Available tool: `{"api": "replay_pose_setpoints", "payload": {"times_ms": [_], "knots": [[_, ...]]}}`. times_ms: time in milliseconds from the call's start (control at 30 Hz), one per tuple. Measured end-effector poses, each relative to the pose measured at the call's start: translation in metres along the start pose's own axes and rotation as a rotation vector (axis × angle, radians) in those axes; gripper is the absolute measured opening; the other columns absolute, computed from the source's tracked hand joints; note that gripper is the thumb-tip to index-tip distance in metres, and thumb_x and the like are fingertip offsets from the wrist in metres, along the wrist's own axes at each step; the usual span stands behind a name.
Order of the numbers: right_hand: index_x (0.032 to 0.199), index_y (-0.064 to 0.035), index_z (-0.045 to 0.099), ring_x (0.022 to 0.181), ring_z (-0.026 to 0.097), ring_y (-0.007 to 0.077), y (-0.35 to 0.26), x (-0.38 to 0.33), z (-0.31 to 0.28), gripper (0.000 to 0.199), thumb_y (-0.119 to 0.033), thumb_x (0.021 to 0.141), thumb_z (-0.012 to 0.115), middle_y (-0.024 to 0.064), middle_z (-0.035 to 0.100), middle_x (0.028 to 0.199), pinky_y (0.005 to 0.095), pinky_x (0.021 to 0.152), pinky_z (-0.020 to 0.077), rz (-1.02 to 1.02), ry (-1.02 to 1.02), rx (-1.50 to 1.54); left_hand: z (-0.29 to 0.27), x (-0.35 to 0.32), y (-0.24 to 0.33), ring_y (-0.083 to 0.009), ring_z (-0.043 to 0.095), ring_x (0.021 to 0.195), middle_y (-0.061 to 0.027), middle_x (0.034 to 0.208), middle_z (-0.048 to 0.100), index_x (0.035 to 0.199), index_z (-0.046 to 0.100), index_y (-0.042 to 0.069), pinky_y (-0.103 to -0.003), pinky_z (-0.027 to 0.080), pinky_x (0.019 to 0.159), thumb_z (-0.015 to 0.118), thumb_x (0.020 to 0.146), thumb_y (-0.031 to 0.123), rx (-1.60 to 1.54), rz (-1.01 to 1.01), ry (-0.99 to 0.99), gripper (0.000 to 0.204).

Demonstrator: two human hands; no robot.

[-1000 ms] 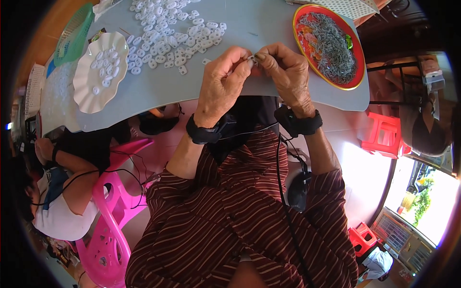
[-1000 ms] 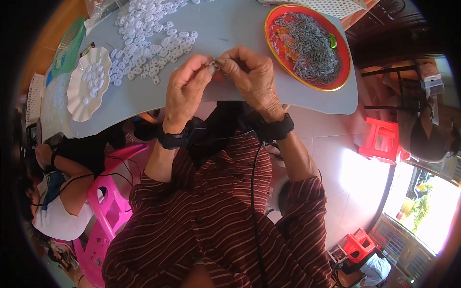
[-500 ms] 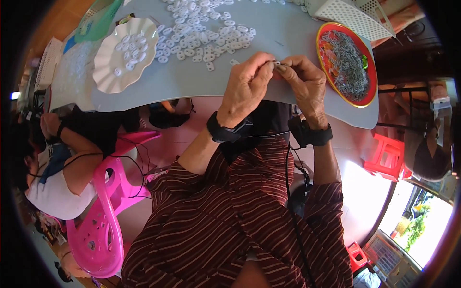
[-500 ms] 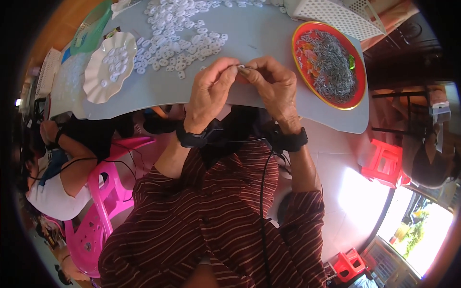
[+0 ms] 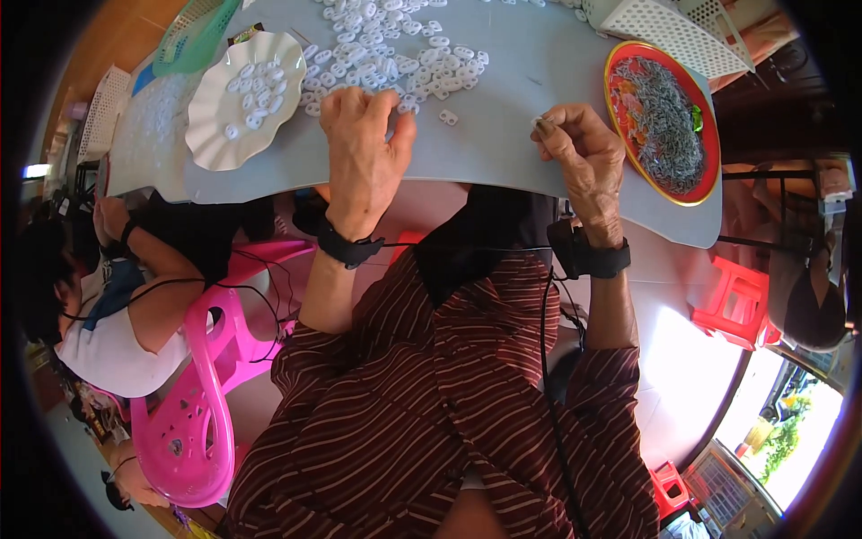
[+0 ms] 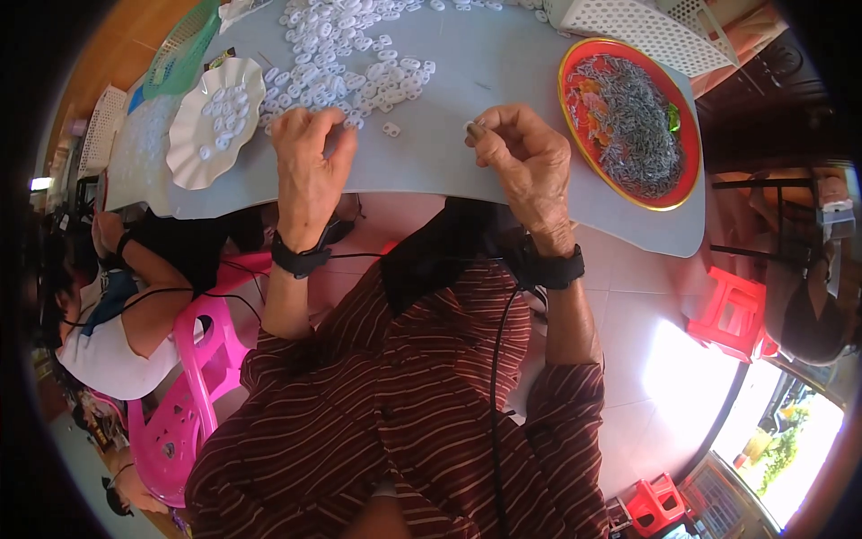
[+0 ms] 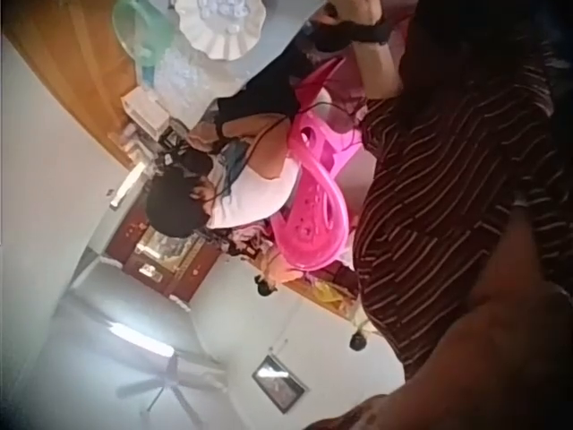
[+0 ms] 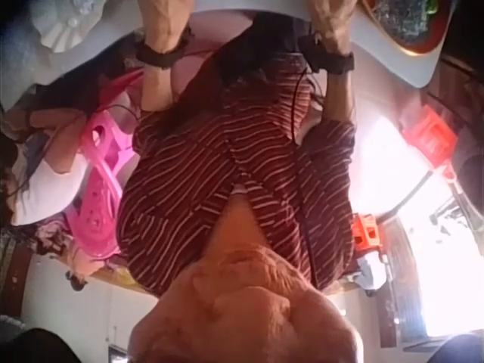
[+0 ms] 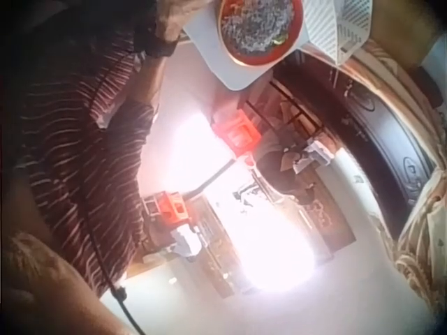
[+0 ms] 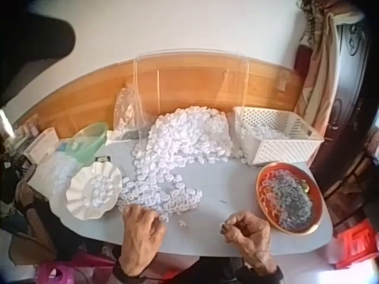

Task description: The person picks up a white plastic piece and a metal spring, inserts the spring into the plastic piece, and places the assembled unit on the table.

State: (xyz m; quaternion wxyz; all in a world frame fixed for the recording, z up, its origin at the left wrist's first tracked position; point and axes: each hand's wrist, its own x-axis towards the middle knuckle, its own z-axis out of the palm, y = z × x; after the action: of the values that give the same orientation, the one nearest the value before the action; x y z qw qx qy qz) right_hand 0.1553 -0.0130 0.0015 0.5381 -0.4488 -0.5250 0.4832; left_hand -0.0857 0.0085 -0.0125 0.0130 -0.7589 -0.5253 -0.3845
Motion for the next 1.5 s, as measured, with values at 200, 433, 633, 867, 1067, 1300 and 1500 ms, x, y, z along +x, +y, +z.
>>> {"api": "replay_pose_setpoints", "payload": {"times_ms": [200, 433, 633, 867, 1067, 1300, 1500], "knots": [[0.090, 0.0014, 0.060, 0.068, 0.053, 0.0062, -0.002, -0.001, 0.001, 0.011, -0.006, 0.085, 0.065, 0.0031, 0.062, 0.078, 0.0202, 0.064, 0.0449, 0.012, 0.000, -0.004, 0.012, 0.008, 0.007, -0.0341, 0.044, 0.094, -0.0102, 0.083, 0.049, 0.086, 0.060, 0.004, -0.046, 0.038, 0.084, 0.067, 0.074, 0.007, 0.049, 0.034, -0.041, 0.015], [0.090, 0.0011, 0.060, 0.066, 0.052, 0.0055, -0.003, 0.000, 0.003, 0.011, -0.008, 0.086, 0.065, 0.0019, 0.062, 0.077, 0.0196, 0.062, 0.0440, -0.014, -0.005, -0.015, 0.023, 0.013, 0.018, -0.0349, 0.043, 0.096, -0.0130, 0.085, 0.049, 0.081, 0.056, 0.002, -0.046, 0.037, 0.085, 0.065, 0.075, 0.005, 0.064, 0.066, -0.061, 0.011], [0.089, 0.0009, 0.060, 0.066, 0.052, 0.0053, -0.002, 0.000, 0.004, 0.012, -0.009, 0.086, 0.066, 0.0014, 0.062, 0.076, 0.0195, 0.061, 0.0440, -0.020, -0.006, -0.020, 0.025, 0.015, 0.021, -0.0353, 0.044, 0.097, -0.0135, 0.085, 0.050, 0.080, 0.054, 0.002, -0.046, 0.038, 0.085, 0.063, 0.076, 0.003, 0.025, 0.070, -0.049, 0.010], [0.089, 0.0008, 0.060, 0.066, 0.052, 0.0055, -0.003, -0.001, 0.003, 0.013, -0.010, 0.086, 0.067, 0.0015, 0.062, 0.076, 0.0196, 0.061, 0.0441, -0.032, -0.001, -0.027, 0.034, 0.023, 0.041, -0.0364, 0.043, 0.096, -0.0151, 0.088, 0.050, 0.085, 0.058, 0.001, -0.046, 0.037, 0.085, 0.068, 0.073, 0.006, -0.021, 0.059, -0.074, 0.016], [0.089, 0.0004, 0.059, 0.066, 0.052, 0.0054, -0.003, 0.000, 0.004, 0.013, -0.010, 0.086, 0.067, 0.0013, 0.062, 0.077, 0.0195, 0.061, 0.0440, -0.031, -0.020, -0.024, 0.040, 0.023, 0.043, -0.0379, 0.042, 0.096, -0.0162, 0.088, 0.050, 0.082, 0.056, 0.001, -0.047, 0.036, 0.086, 0.070, 0.071, 0.006, 0.044, 0.054, -0.088, 0.018], [0.089, 0.0001, 0.059, 0.066, 0.052, 0.0054, -0.003, 0.000, 0.004, 0.012, -0.009, 0.086, 0.066, 0.0008, 0.062, 0.076, 0.0198, 0.061, 0.0438, -0.033, -0.018, -0.035, 0.046, 0.023, 0.042, -0.0366, 0.042, 0.096, -0.0136, 0.087, 0.049, 0.080, 0.057, 0.002, -0.047, 0.037, 0.086, 0.069, 0.071, 0.002, -0.013, 0.066, -0.102, 0.016], [0.089, 0.0002, 0.059, 0.067, 0.052, 0.0054, -0.002, 0.000, 0.002, 0.011, -0.009, 0.087, 0.066, 0.0010, 0.062, 0.076, 0.0198, 0.062, 0.0444, -0.042, -0.025, -0.017, 0.045, 0.025, 0.046, -0.0342, 0.044, 0.094, -0.0113, 0.088, 0.050, 0.086, 0.057, 0.003, -0.046, 0.038, 0.086, 0.066, 0.072, -0.001, -0.029, 0.102, -0.082, 0.017]]}}
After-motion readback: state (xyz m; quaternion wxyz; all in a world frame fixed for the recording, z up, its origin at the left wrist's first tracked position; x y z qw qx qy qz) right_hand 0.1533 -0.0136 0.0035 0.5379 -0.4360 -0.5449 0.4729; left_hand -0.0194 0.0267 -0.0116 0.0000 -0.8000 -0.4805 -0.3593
